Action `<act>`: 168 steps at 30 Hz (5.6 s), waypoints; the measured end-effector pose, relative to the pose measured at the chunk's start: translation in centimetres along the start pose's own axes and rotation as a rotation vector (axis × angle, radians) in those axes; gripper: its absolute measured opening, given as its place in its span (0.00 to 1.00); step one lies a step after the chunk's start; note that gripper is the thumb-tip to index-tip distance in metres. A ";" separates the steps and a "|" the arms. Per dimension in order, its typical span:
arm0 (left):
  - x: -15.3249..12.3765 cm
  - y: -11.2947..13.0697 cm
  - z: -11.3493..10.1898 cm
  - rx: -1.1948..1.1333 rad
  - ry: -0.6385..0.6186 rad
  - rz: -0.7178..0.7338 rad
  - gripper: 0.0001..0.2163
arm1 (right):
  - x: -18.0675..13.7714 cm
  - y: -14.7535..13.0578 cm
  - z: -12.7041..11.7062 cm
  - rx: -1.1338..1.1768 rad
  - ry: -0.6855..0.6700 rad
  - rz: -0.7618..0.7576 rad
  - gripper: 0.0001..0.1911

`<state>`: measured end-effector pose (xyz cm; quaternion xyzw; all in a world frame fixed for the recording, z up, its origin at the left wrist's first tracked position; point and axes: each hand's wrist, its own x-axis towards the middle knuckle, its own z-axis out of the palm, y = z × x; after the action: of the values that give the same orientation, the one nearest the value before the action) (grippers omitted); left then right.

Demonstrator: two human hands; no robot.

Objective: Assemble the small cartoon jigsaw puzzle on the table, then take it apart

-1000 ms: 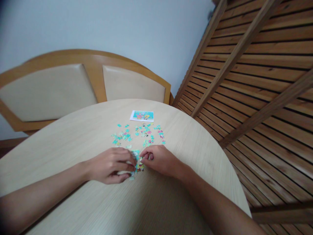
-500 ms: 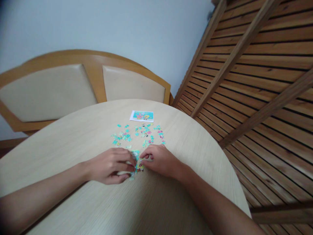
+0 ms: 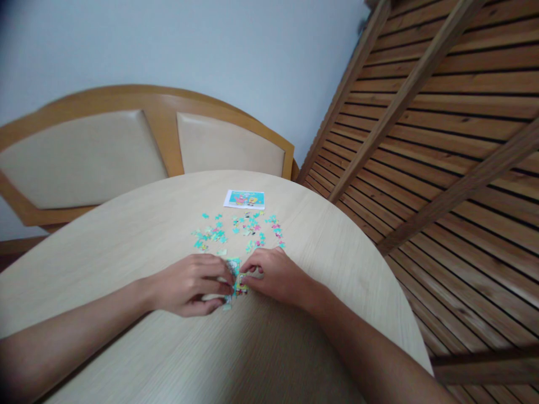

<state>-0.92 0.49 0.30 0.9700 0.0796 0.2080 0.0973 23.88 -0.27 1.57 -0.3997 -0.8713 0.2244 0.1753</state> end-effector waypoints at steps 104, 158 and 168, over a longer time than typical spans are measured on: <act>-0.3 -0.8 0.0 -0.019 0.034 -0.142 0.11 | 0.0 -0.7 0.2 0.311 0.028 0.204 0.06; 0.2 0.0 -0.5 0.179 -0.096 -0.075 0.13 | -0.4 -0.3 -0.6 -0.345 -0.068 -0.266 0.08; 0.0 -0.4 -0.1 0.130 -0.057 -0.074 0.13 | -0.4 -0.2 -0.8 -0.331 -0.080 -0.273 0.05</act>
<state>-1.01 0.88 0.35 0.9762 0.1261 0.1711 0.0437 24.37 -0.50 2.30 -0.2921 -0.9486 0.0682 0.1011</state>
